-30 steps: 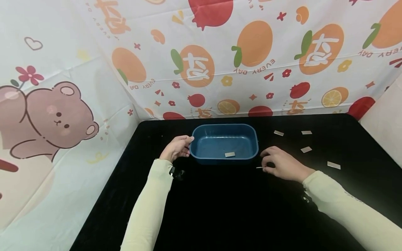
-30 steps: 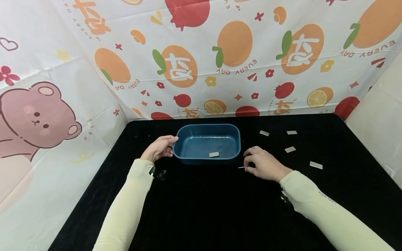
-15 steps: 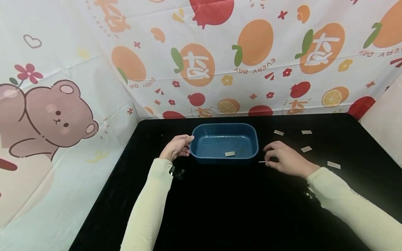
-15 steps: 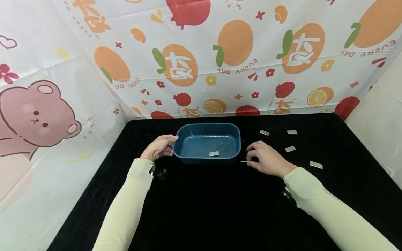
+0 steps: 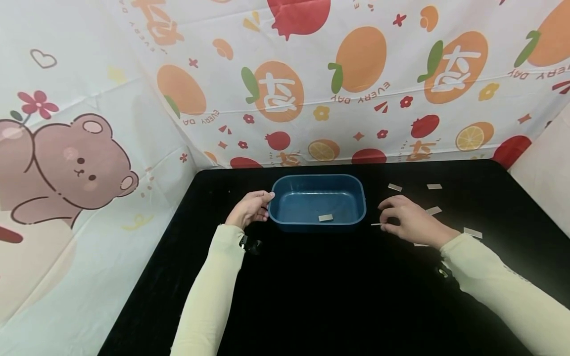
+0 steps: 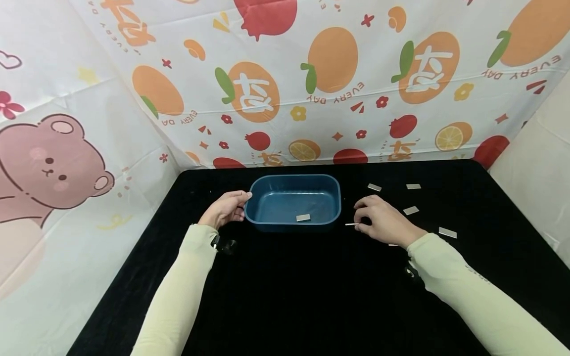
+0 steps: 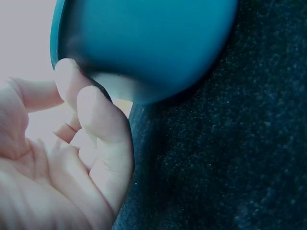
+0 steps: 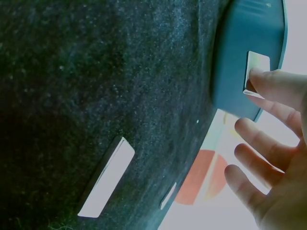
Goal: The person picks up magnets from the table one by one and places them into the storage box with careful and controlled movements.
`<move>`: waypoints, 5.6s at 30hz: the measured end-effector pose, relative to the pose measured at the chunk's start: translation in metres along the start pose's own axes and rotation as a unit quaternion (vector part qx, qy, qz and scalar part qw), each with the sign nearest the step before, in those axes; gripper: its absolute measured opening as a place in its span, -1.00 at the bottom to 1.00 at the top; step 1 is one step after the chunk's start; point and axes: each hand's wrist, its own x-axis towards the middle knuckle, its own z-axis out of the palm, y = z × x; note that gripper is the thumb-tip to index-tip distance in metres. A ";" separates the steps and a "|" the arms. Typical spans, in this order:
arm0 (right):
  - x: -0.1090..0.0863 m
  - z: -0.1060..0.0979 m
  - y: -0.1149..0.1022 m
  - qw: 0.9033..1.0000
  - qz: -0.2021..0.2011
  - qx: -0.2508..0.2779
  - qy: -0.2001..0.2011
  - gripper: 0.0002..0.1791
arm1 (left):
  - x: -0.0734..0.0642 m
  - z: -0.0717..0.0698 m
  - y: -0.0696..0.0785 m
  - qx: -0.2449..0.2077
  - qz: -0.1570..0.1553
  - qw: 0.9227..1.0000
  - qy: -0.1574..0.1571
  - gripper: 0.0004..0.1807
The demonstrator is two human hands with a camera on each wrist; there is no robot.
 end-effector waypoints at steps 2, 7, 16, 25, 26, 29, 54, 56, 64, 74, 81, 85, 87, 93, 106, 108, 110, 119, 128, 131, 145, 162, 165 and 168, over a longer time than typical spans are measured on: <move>0.000 -0.001 0.000 1.000 0.001 -0.001 0.004 -0.87 | -0.001 0.000 0.001 -0.002 0.001 1.000 0.000 -0.74; -0.001 -0.003 0.001 1.000 0.002 0.001 0.006 -0.88 | -0.002 0.000 0.001 -0.013 0.005 1.000 0.001 -0.76; -0.003 -0.014 0.008 1.000 0.014 -0.017 0.003 -0.90 | -0.001 0.000 0.000 -0.022 0.013 1.000 0.000 -0.75; -0.002 -0.025 0.011 1.000 0.018 -0.006 0.012 -0.89 | 0.000 -0.001 -0.002 -0.032 0.012 0.999 -0.004 -0.75; -0.001 -0.026 0.010 1.000 0.020 -0.003 0.012 -0.89 | -0.001 -0.001 -0.002 -0.032 0.012 0.999 -0.002 -0.75; 0.004 -0.028 0.010 1.000 0.027 0.002 0.012 -0.91 | -0.002 -0.001 -0.002 -0.029 0.015 0.999 -0.002 -0.75; 0.029 -0.044 -0.004 0.999 0.019 0.002 0.026 -0.91 | 0.000 -0.001 -0.004 -0.026 0.015 0.999 -0.011 -0.73; 0.032 -0.046 -0.006 0.999 0.025 0.006 0.022 -0.90 | 0.000 -0.002 -0.003 -0.026 0.016 0.999 -0.010 -0.72; 0.044 -0.049 -0.013 1.000 0.029 -0.001 0.006 -0.88 | 0.000 -0.001 -0.004 -0.032 0.018 0.999 -0.014 -0.73; 0.059 -0.051 -0.014 1.000 0.008 -0.014 0.015 -0.91 | 0.000 -0.001 -0.002 -0.035 0.019 0.999 -0.012 -0.75; 0.073 -0.055 -0.022 1.000 0.012 -0.018 -0.013 -0.90 | 0.000 -0.001 -0.004 -0.037 0.018 0.999 -0.017 -0.74; 0.081 -0.057 -0.029 0.999 0.010 -0.019 -0.024 -0.89 | 0.000 -0.002 -0.005 -0.035 0.018 0.999 -0.017 -0.73; 0.085 -0.057 -0.032 0.999 0.009 -0.021 -0.025 -0.90 | 0.001 -0.002 -0.005 -0.035 0.018 0.999 -0.015 -0.73; 0.099 -0.055 -0.043 0.999 0.005 -0.029 -0.027 -0.86 | 0.003 -0.001 -0.005 -0.032 0.018 0.999 -0.014 -0.74; 0.123 -0.047 -0.052 0.999 -0.003 -0.029 -0.041 -0.89 | 0.000 0.000 -0.005 -0.033 0.015 0.999 -0.007 -0.75; 0.125 -0.044 -0.050 0.999 0.004 -0.023 -0.045 -0.90 | 0.000 0.000 -0.005 -0.032 0.015 0.999 -0.008 -0.75; 0.126 -0.041 -0.047 0.998 0.014 -0.016 -0.052 -0.90 | 0.001 -0.001 -0.005 -0.031 0.016 0.999 -0.008 -0.75; 0.136 -0.029 -0.047 0.994 0.036 0.014 -0.103 -0.89 | 0.002 -0.002 -0.006 -0.030 0.008 1.000 -0.002 -0.74; 0.152 -0.025 -0.059 0.991 0.048 0.015 -0.124 -0.87 | 0.000 -0.001 -0.004 -0.025 0.006 1.000 -0.004 -0.74; 0.153 -0.023 -0.060 0.991 0.047 0.020 -0.128 -0.88 | 0.001 0.000 -0.002 -0.025 0.008 1.000 -0.007 -0.75; 0.152 -0.004 -0.063 0.982 0.051 0.016 -0.181 -0.91 | 0.000 0.000 -0.005 -0.028 0.010 1.000 0.000 -0.72; 0.148 0.002 -0.061 0.984 0.024 -0.013 -0.174 -0.92 | 0.001 0.001 -0.004 -0.030 0.009 1.000 0.000 -0.73; 0.148 0.003 -0.060 0.984 0.023 -0.015 -0.176 -0.91 | 0.001 0.002 -0.003 -0.026 0.008 1.000 0.001 -0.73; 0.149 0.003 -0.058 0.984 0.027 -0.016 -0.177 -0.90 | 0.001 0.002 -0.003 -0.024 0.008 1.000 0.002 -0.73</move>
